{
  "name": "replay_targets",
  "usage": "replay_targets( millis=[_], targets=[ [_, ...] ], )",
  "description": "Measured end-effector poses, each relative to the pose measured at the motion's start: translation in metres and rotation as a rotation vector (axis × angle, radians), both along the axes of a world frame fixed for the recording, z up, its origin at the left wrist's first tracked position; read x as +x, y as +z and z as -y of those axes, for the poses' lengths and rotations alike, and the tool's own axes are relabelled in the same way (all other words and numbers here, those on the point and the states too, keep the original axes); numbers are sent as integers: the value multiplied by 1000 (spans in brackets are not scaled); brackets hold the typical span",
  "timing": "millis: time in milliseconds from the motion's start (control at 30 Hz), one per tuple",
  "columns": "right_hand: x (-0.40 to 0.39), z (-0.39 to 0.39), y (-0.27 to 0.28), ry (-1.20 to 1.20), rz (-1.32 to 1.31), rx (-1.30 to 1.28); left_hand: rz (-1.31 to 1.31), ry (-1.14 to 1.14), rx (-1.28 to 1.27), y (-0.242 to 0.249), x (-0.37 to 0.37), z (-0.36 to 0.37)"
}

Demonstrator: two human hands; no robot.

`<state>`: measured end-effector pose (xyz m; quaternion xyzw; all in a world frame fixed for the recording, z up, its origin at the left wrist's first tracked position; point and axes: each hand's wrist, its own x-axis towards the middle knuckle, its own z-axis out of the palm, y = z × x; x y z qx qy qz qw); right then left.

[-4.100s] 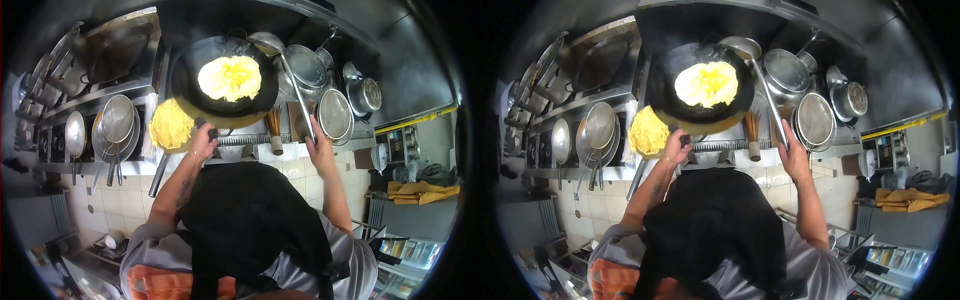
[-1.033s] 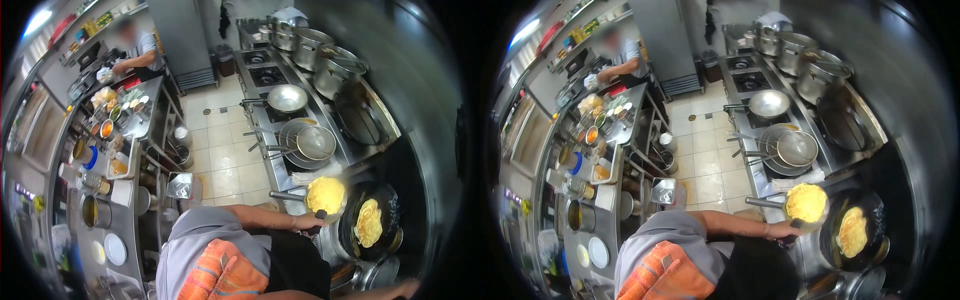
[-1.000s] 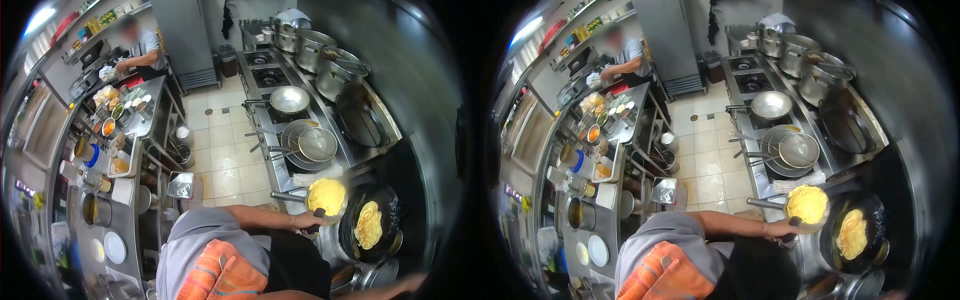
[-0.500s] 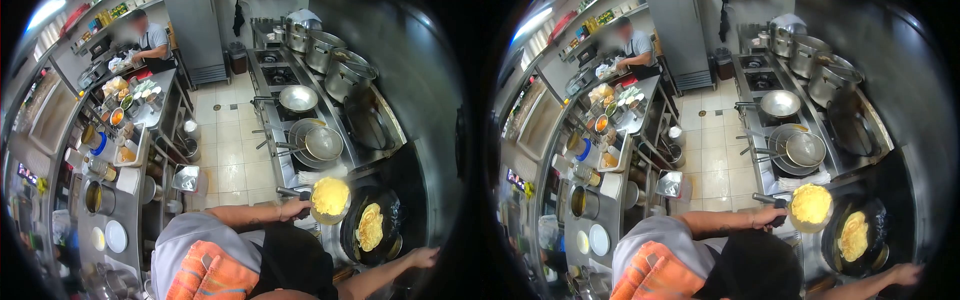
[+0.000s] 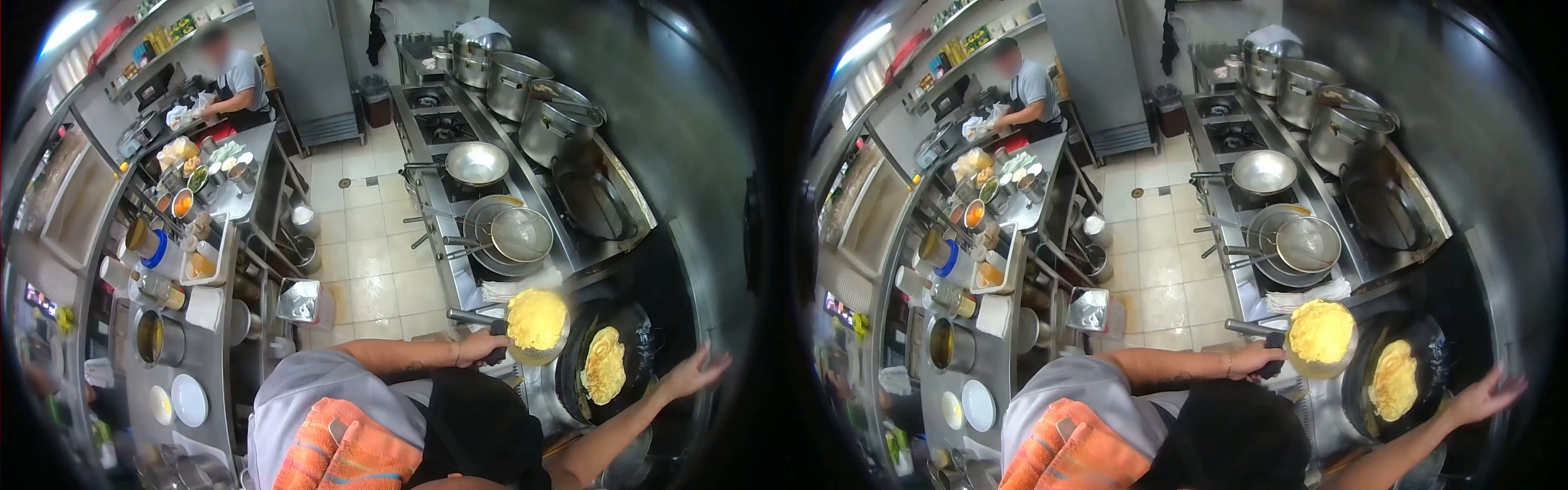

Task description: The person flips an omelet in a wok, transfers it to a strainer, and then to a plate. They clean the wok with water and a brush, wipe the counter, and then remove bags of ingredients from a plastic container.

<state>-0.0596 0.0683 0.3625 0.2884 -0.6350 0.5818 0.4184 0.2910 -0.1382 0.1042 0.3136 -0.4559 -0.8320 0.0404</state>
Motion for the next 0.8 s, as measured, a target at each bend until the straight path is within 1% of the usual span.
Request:
replay_targets(
  millis=[33, 67, 100, 167, 233, 267, 300, 367, 433, 500, 567, 600, 700, 767, 800],
  targets=[
    [-10, -6, -4, -64, -48, -220, -8, 15, 16, -1, 0, -1],
    [-29, -21, -7, -106, -44, 67, -10, 20, 19, -3, -1, -1],
    [-17, -14, -7, -103, -42, 71, 11, 16, 16, -4, 0, -1],
    [25, 1, -9, 679, 462, 592, 37, -1, 9, -7, 2, -3],
    [38, 7, -21, 712, 638, 741, 26, 4, 18, -1, 2, -2],
    [54, 13, -34, 695, 562, 659, 25, -1, 26, 5, 4, 0],
    [56, 17, -61, 641, 428, 585, 27, 8, 24, 8, 6, 2],
    [69, 19, -89, 679, 515, 670, 51, 3, 42, 8, 7, 3],
    [107, 23, -108, 708, 643, 752, 38, 10, 61, -1, 5, 4],
    [124, 20, -151, 767, 698, 756, 26, 15, 78, -7, 4, 5],
    [140, 14, -178, 797, 734, 839, 15, 17, 82, -9, 4, 7],
    [145, 10, -197, 825, 758, 819, 20, 13, 85, -11, 3, 6],
    [174, 10, -206, 773, 800, 792, 21, 35, 103, -9, 4, 5],
    [184, 6, -223, 733, 765, 782, 17, 13, 78, 1, 5, 6],
    [190, 7, -227, 753, 730, 832, 23, 8, 80, -3, 3, 5]
  ],
)
